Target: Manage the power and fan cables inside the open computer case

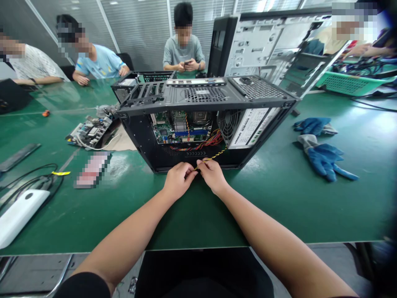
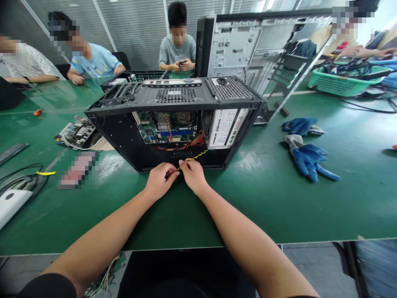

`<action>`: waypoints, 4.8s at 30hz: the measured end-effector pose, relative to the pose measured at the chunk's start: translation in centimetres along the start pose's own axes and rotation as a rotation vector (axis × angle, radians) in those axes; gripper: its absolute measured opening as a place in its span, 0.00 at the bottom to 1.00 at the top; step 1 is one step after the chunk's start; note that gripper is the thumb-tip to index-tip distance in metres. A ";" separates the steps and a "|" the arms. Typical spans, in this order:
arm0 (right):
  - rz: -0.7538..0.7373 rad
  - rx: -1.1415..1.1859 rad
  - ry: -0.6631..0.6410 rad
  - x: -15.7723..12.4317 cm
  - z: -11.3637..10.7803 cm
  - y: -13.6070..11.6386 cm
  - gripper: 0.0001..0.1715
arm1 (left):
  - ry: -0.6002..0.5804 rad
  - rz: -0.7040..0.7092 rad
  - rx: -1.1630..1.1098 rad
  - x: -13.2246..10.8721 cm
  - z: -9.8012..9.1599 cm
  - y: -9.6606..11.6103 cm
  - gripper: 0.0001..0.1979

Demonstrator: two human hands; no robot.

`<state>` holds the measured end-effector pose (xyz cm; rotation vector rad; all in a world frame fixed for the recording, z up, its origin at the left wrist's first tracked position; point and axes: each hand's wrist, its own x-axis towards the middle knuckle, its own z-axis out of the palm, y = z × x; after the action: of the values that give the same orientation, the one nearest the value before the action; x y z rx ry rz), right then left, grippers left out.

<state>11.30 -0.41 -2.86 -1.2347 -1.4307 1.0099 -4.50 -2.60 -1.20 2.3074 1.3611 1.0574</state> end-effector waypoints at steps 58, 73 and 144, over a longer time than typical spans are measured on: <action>-0.022 -0.034 -0.051 -0.2 0.1 -0.5 0.23 | -0.018 -0.097 -0.072 -0.1 0.5 0.4 0.06; 0.006 0.023 -0.076 -0.2 0.1 -0.3 0.24 | -0.064 -0.120 -0.055 0.1 0.4 0.3 0.07; 0.013 -0.033 -0.012 -0.2 0.0 -0.4 0.22 | -0.051 -0.089 0.078 0.3 0.5 0.5 0.07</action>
<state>11.23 -0.70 -2.48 -1.2651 -1.4552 1.0077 -3.74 -2.51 -1.12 2.2877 1.4952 0.9280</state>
